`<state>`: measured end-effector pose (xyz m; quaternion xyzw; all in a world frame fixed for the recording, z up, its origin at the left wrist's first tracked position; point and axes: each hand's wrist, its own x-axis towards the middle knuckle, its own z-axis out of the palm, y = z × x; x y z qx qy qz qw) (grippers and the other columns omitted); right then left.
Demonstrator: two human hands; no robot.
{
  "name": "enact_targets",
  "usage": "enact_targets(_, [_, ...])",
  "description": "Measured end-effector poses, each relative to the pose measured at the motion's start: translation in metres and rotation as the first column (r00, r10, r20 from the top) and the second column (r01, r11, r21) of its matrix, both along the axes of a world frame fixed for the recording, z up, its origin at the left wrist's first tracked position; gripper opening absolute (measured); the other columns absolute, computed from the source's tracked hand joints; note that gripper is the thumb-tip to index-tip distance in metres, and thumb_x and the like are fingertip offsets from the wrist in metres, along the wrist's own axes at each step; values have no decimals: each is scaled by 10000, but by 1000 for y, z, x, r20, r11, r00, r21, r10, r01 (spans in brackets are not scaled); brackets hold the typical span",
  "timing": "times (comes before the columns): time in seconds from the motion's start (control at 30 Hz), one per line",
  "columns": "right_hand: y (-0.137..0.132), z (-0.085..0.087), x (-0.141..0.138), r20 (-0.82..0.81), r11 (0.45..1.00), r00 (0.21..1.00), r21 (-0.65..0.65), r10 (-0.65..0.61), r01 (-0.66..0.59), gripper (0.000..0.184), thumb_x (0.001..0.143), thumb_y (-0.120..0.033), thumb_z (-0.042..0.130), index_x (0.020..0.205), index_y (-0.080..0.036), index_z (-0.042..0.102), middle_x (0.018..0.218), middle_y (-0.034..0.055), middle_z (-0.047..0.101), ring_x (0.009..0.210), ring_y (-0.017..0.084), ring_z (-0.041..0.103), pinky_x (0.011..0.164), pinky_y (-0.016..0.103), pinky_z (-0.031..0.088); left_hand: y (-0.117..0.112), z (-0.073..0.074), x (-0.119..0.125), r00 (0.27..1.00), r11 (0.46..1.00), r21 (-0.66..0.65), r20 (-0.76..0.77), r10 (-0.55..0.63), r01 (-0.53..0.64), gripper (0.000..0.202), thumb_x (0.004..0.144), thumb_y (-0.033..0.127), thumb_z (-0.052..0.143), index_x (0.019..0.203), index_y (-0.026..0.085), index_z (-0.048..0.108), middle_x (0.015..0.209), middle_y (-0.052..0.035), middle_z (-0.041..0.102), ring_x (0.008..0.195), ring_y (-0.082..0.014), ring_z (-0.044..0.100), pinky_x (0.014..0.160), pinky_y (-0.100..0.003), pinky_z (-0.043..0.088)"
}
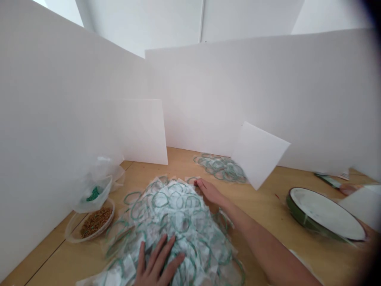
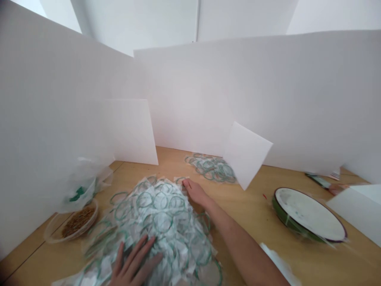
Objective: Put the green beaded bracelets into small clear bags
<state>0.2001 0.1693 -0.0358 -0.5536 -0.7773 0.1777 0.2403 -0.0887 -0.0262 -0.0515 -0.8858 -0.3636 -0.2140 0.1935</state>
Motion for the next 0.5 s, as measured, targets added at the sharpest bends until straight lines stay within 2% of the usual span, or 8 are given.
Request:
enact_targets(0.03, [-2, 0, 0, -8, 1000, 1000, 7, -10, 10, 523, 1033, -394, 132, 1131, -239, 622, 1062, 45, 713, 937, 155, 648, 814, 260, 475, 6, 5, -4, 998, 999, -10, -48, -33, 32, 506, 891, 591, 474, 1352, 388, 515, 1348, -38, 601, 1281, -228, 523, 1179, -530, -19])
enact_targets(0.1, [0, 1, 3, -5, 999, 999, 24, -39, 39, 492, 1033, -392, 168, 1149, -249, 624, 1056, 36, 715, 936, 152, 649, 828, 266, 477, 16, 12, -8, 995, 999, -7, -83, -47, 47, 588, 861, 649, 468, 1378, 371, 487, 1393, -53, 560, 1310, -242, 489, 1166, -551, -43])
enact_targets(0.2, [19, 5, 20, 44, 983, 985, 80, -168, 164, 397, 1022, -361, 287, 1111, -230, 652, 1054, 64, 707, 979, 180, 637, 893, 312, 467, 23, 22, -5, 995, 998, 11, -79, -65, 67, 666, 836, 693, 456, 1395, 330, 476, 1423, -74, 528, 1336, -261, 451, 1162, -554, -58])
enact_targets(0.3, [45, 8, 50, 115, 925, 924, 165, -364, 343, 275, 996, -335, 430, 1136, -211, 632, 1177, 101, 640, 1062, 209, 597, 959, 401, 456, 25, 33, 1, 992, 996, 8, -90, -87, 88, 746, 811, 740, 434, 1403, 287, 476, 1419, -87, 530, 1340, -259, 444, 1179, -507, -43])
enact_targets(0.37, [60, 8, 68, 166, 887, 879, 214, -446, 410, 276, 960, -343, 532, 1188, -201, 595, 1251, 98, 585, 1080, 220, 586, 941, 444, 481, 27, 37, 3, 993, 997, 4, -85, -81, 82, 764, 802, 755, 427, 1399, 281, 483, 1406, -87, 544, 1336, -257, 450, 1184, -495, -33])
enact_targets(0.43, [69, 4, 81, 223, 877, 856, 242, -467, 415, 319, 937, -346, 579, 1216, -190, 573, 1268, 93, 567, 1067, 223, 593, 904, 445, 509, 30, 37, 4, 994, 997, 3, -77, -71, 72, 761, 803, 758, 421, 1394, 284, 489, 1395, -89, 555, 1332, -261, 454, 1185, -501, -20])
enact_targets(0.5, [72, -3, 86, 281, 891, 852, 252, -442, 378, 305, 941, -340, 573, 1204, -186, 582, 1250, 97, 578, 1044, 214, 602, 887, 423, 520, 34, 31, 2, 995, 997, 16, -72, -74, 76, 756, 807, 763, 401, 1389, 289, 496, 1392, -89, 557, 1336, -268, 447, 1183, -515, -20])
